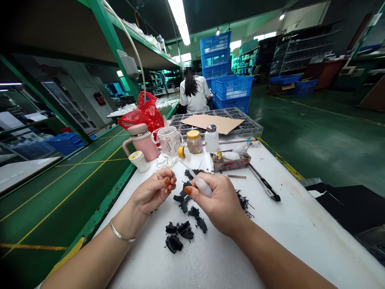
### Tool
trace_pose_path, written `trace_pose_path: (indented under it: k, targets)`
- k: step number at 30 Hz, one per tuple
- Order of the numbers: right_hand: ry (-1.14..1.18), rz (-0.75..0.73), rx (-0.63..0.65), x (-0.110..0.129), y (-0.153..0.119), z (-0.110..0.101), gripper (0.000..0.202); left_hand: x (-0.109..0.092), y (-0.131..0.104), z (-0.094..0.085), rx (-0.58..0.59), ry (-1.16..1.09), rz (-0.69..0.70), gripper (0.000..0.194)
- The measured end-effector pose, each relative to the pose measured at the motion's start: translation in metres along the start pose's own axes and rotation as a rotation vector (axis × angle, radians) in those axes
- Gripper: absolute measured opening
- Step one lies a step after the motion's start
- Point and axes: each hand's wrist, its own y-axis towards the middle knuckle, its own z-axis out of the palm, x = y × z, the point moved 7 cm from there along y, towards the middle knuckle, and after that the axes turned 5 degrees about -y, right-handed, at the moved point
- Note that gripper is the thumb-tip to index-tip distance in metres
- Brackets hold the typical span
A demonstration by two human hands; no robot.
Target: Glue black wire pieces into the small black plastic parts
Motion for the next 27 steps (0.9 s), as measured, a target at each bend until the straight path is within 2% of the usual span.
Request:
trace_pose_path:
  k: [9, 15, 22, 27]
  targets:
    - [0.004, 0.027, 0.027, 0.0011, -0.001, 0.0033, 0.031, 0.0064, -0.0053, 0.0017, 0.019, 0.012, -0.023, 0.031]
    - [-0.01, 0.037, 0.015, -0.0015, -0.0007, 0.0022, 0.029, 0.002, -0.0062, 0.0009, -0.025, 0.032, 0.044, 0.031]
    - [-0.026, 0.02, -0.006, -0.0009, -0.0007, 0.0004, 0.031, -0.0001, -0.0044, 0.0004, -0.009, 0.054, 0.061, 0.027]
    - [-0.033, 0.016, -0.016, -0.0008, -0.0007, -0.0001, 0.031, 0.0012, -0.0049, -0.0048, -0.062, 0.068, 0.03, 0.028]
